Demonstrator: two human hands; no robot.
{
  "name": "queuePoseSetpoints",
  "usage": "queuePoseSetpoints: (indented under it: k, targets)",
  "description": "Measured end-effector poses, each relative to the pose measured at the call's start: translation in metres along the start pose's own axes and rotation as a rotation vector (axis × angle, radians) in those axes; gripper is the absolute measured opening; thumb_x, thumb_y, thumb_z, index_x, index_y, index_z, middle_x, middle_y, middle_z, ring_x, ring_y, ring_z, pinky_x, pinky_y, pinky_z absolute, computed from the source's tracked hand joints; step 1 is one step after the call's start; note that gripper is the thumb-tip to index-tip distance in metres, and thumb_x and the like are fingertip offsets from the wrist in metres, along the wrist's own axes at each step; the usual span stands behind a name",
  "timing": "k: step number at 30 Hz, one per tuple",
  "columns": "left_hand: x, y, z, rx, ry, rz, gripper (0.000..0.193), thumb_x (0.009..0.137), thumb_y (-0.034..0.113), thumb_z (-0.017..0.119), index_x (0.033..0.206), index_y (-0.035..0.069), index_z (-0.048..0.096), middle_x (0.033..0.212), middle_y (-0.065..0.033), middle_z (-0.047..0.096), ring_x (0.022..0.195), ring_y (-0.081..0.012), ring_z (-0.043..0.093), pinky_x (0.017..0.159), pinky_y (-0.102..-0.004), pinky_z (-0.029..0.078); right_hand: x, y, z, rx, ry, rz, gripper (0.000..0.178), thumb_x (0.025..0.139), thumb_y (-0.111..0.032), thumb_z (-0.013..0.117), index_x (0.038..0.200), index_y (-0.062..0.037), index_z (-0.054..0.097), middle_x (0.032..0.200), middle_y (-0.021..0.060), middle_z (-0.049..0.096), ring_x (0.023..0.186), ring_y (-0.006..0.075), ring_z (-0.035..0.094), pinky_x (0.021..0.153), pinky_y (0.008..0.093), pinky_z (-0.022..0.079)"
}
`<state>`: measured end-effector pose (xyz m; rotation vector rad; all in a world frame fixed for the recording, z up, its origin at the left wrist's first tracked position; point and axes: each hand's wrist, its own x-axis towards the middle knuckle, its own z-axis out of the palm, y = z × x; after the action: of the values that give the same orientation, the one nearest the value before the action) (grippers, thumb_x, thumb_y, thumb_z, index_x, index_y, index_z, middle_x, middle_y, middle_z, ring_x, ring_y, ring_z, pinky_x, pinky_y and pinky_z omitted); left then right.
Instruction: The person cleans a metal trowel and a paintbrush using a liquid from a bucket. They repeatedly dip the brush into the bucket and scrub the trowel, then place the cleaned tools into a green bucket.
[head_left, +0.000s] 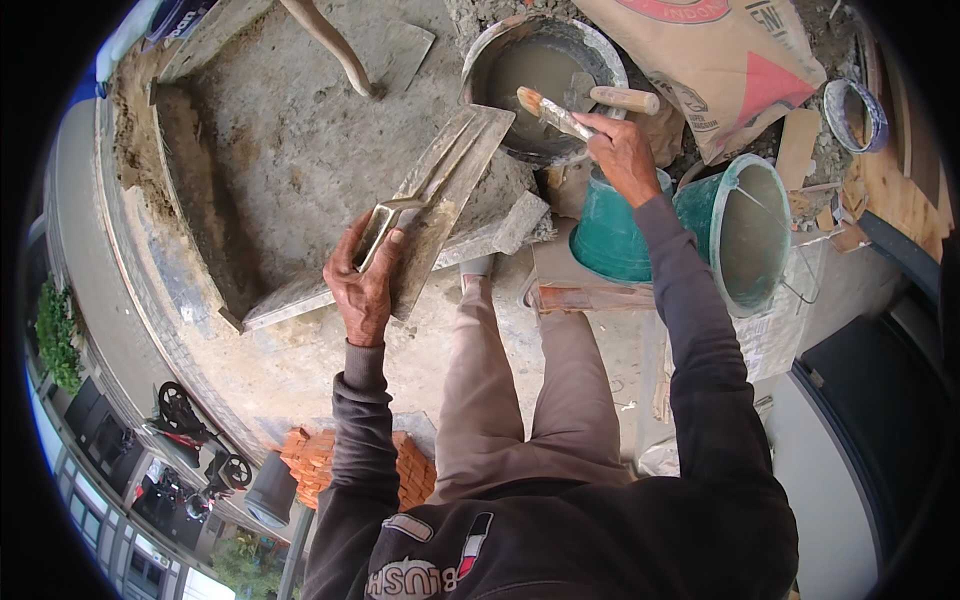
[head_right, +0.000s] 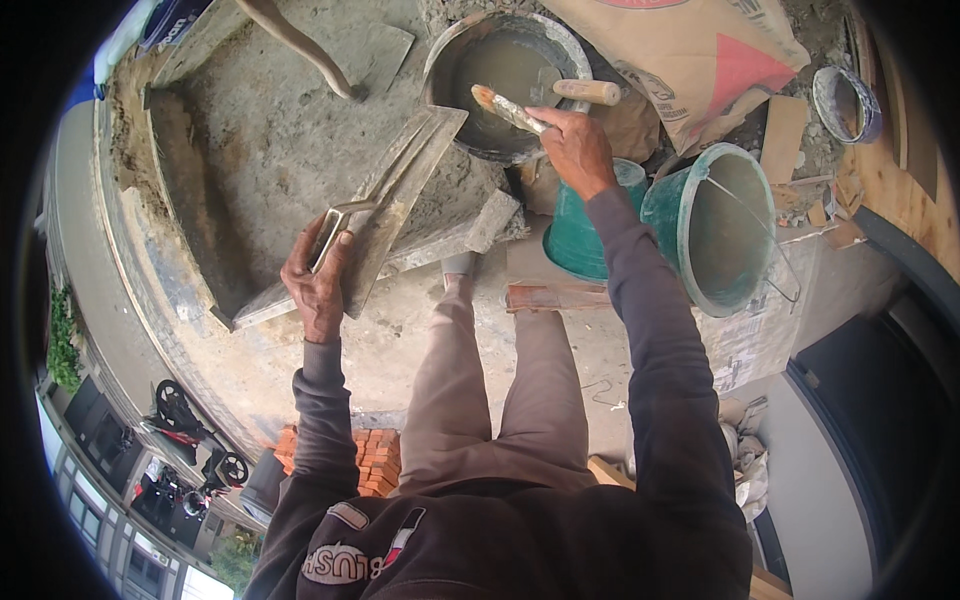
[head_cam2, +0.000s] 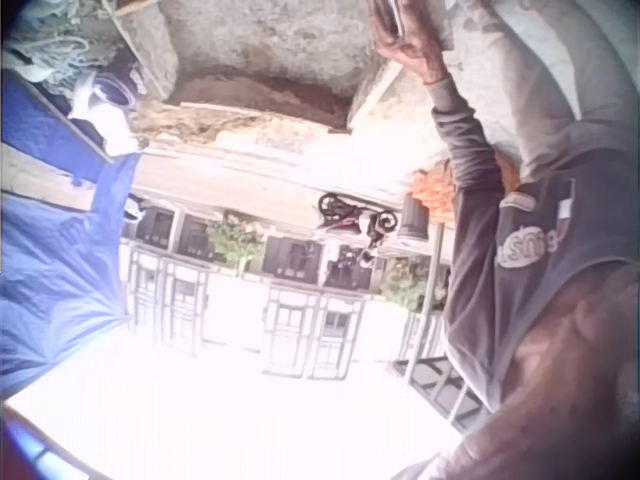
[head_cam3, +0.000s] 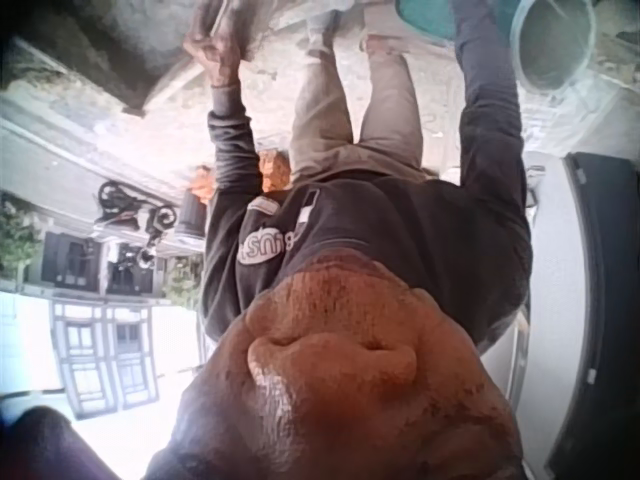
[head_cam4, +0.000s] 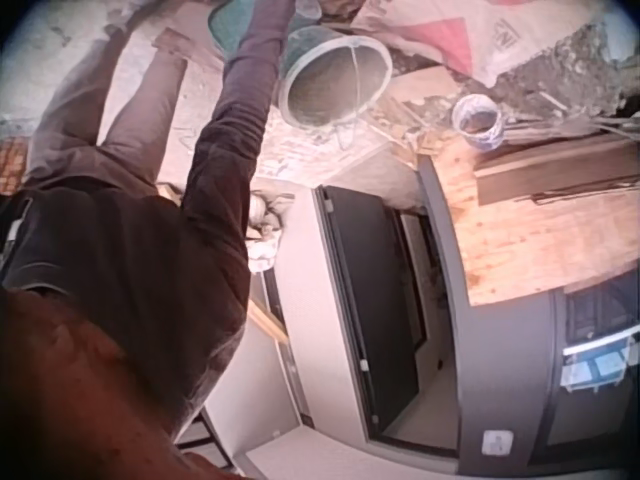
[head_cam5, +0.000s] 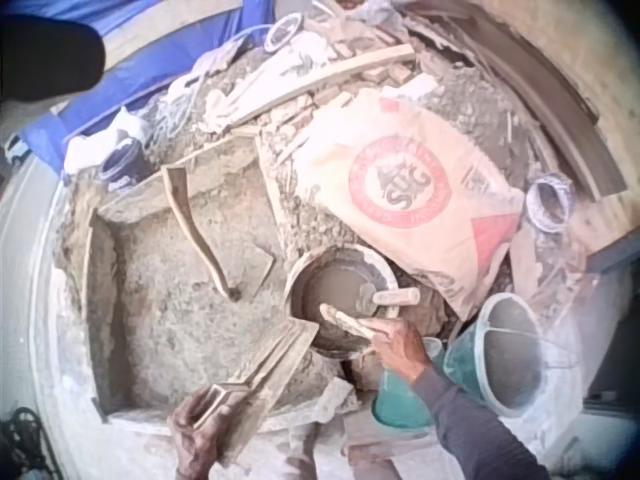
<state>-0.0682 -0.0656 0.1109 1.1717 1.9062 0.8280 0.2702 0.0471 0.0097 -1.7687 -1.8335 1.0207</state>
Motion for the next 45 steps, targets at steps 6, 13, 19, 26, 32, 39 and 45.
queuePoseSetpoints:
  k: [6,13,19,26,32,39,45]
  targets:
    - [0.006,-0.017,-0.010,-0.094,-0.069,-0.018,0.046,0.081,0.025,0.079,0.118,0.000,0.071,0.103,-0.0101,0.074,0.095,-0.0181,0.067,0.090,-0.0325,0.051,-0.025,-0.009,-0.047,0.082,-0.033,-0.235,0.042,0.081,-0.007,0.052,0.116,-0.0120,0.074,0.099,0.0211,0.072,0.082,0.0312,0.071,0.076,0.0365,0.054]
    - [0.000,-0.006,-0.001,-0.152,-0.164,-0.042,0.046,0.080,0.021,0.077,0.120,0.000,0.070,0.103,-0.0068,0.072,0.093,-0.0145,0.063,0.085,-0.0273,0.049,-0.004,0.001,-0.042,0.106,-0.176,0.009,0.040,0.081,-0.010,0.052,0.114,-0.0119,0.075,0.084,0.0224,0.070,0.067,0.0286,0.063,0.071,0.0376,0.052]
    - [-0.003,-0.015,0.003,-0.265,-0.095,-0.123,0.045,0.081,0.022,0.077,0.119,0.000,0.070,0.091,0.0011,0.067,0.066,-0.0039,0.048,0.057,-0.0198,0.036,0.010,0.022,-0.004,-0.007,-0.105,-0.176,0.039,0.084,-0.008,0.053,0.116,-0.0115,0.074,0.099,0.0227,0.071,0.090,0.0354,0.069,0.082,0.0440,0.054]
    - [-0.004,-0.012,0.015,-0.199,0.090,-0.069,0.046,0.083,0.026,0.078,0.118,-0.001,0.070,0.092,-0.0032,0.069,0.076,-0.0095,0.057,0.069,-0.0246,0.044,0.034,0.026,0.037,-0.371,-0.042,0.027,0.037,0.088,-0.007,0.053,0.119,-0.0142,0.072,0.105,0.0211,0.071,0.099,0.0403,0.067,0.087,0.0480,0.054]
    - [-0.009,-0.002,0.021,0.136,0.098,0.182,0.044,0.084,0.027,0.078,0.116,-0.002,0.069,0.096,-0.0166,0.073,0.089,-0.0238,0.070,0.084,-0.0353,0.053,0.052,0.045,0.070,-0.377,-0.075,0.130,0.034,0.088,-0.011,0.054,0.115,-0.0165,0.074,0.104,0.0200,0.071,0.096,0.0374,0.069,0.085,0.0458,0.055]
    - [-0.002,0.002,0.024,0.201,0.099,0.190,0.041,0.085,0.022,0.076,0.118,-0.001,0.069,0.102,-0.0161,0.074,0.092,-0.0205,0.070,0.084,-0.0334,0.054,-0.022,-0.014,0.008,0.054,0.049,-0.030,0.042,0.082,-0.004,0.053,0.117,-0.0121,0.073,0.096,0.0147,0.070,0.073,0.0299,0.064,0.068,0.0391,0.053]
    - [0.008,0.006,0.040,0.213,0.076,0.258,0.043,0.083,0.027,0.078,0.118,0.002,0.070,0.100,-0.0166,0.075,0.089,-0.0252,0.075,0.079,-0.0359,0.057,-0.064,-0.060,0.000,-0.275,-0.017,-0.536,0.053,0.078,0.002,0.064,0.124,-0.0234,0.070,0.077,0.0085,0.054,0.069,0.0257,0.062,0.061,0.0370,0.055]
